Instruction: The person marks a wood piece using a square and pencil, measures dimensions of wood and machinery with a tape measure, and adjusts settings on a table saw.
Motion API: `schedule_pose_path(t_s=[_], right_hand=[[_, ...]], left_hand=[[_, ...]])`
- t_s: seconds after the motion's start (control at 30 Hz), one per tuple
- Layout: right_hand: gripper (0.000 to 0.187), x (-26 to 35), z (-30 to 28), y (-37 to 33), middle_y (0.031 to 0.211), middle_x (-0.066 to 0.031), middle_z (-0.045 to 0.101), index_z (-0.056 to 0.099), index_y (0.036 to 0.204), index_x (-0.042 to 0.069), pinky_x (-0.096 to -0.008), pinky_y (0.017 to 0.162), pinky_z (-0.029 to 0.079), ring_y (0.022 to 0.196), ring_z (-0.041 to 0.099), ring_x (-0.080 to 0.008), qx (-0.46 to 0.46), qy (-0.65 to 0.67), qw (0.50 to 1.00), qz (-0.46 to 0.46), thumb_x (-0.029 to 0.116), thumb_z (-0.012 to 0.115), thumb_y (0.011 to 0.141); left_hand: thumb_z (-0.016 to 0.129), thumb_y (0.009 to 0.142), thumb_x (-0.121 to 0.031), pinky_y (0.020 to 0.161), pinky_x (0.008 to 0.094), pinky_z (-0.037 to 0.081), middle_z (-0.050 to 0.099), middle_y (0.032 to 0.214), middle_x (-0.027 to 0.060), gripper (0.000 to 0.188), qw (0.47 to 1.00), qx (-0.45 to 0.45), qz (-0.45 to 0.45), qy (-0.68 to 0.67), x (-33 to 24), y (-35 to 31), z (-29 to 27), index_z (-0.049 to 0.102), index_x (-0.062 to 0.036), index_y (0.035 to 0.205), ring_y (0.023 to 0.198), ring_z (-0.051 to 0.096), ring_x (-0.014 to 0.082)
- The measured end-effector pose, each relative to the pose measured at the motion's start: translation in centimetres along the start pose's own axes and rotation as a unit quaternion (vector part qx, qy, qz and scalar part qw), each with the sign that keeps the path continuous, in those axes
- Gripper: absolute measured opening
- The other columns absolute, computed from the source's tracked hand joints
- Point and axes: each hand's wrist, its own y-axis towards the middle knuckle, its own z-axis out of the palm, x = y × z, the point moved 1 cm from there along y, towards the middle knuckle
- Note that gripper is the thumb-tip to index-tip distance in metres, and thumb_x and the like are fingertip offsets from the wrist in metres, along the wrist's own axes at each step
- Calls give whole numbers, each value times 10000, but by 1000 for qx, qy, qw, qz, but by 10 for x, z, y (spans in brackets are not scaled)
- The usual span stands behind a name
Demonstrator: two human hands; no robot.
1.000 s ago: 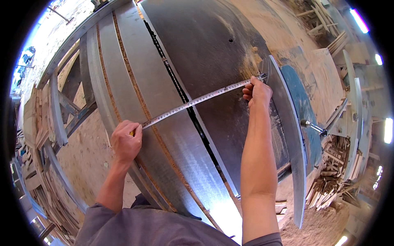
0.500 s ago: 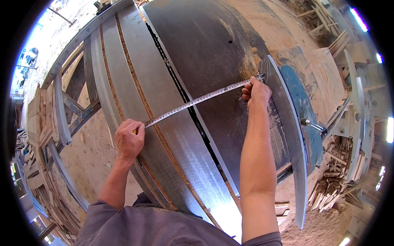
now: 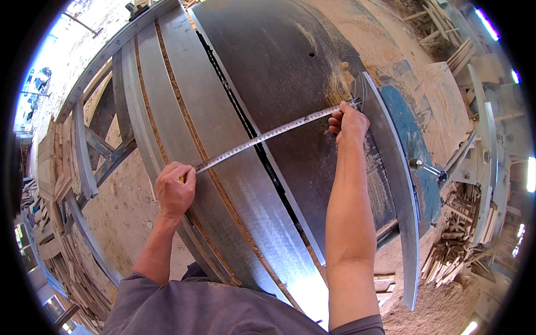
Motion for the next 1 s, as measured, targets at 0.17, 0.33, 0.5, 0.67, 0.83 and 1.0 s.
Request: schedule_pose_path(t_s=[0.17, 0.33, 0.5, 0.67, 0.83, 1.0], right_hand=[[263, 0, 7, -6, 690, -117, 678, 668, 803, 3, -341, 411, 482, 496, 635, -210, -5, -9, 1000, 3, 223, 706, 942], [244, -1, 4, -2, 702, -126, 668, 668, 846, -9, -339, 419, 484, 520, 641, -213, 16, 12, 1000, 9, 212, 696, 946], [346, 7, -24, -46, 732, -132, 697, 720, 848, -22, -363, 562, 551, 591, 665, -241, 44, -92, 995, 6, 289, 613, 954], [195, -26, -124, -123, 720, -105, 708, 725, 847, 15, -333, 608, 540, 633, 658, -176, 37, -130, 974, -181, 176, 667, 940], [84, -4, -285, -139, 880, -134, 722, 723, 926, 45, -410, 744, 553, 781, 692, -275, -262, -239, 861, -365, 99, 693, 869], [218, 9, -348, -54, 1013, -179, 728, 731, 1017, 70, -487, 850, 542, 988, 678, -397, -70, -470, 819, -322, 116, 698, 807]], left_hand=[[720, 853, -77, 751, 381, 528, 701, 837, 105, 68, 1000, 14, -19, -2, 3, -2, -7, 736, -15, 834, 815, 687, 295], [706, 862, -85, 757, 387, 529, 705, 853, 126, 84, 1000, 16, 6, -2, 3, 6, -7, 735, -10, 836, 826, 688, 310], [704, 868, -53, 736, 414, 522, 687, 848, 131, 37, 995, 22, 50, -85, 7, -4, 8, 722, -23, 854, 799, 662, 328], [693, 881, -36, 755, 426, 507, 655, 868, 155, 51, 994, 74, 44, -60, 8, -46, 7, 678, 13, 889, 842, 626, 350], [687, 883, -43, 742, 434, 502, 641, 858, 169, 81, 984, 92, 127, -79, -10, -80, -5, 680, 29, 918, 825, 616, 354], [731, 870, -74, 738, 442, 506, 652, 876, 184, 141, 968, 116, 197, -106, -31, -130, -3, 687, 29, 957, 839, 627, 373]])
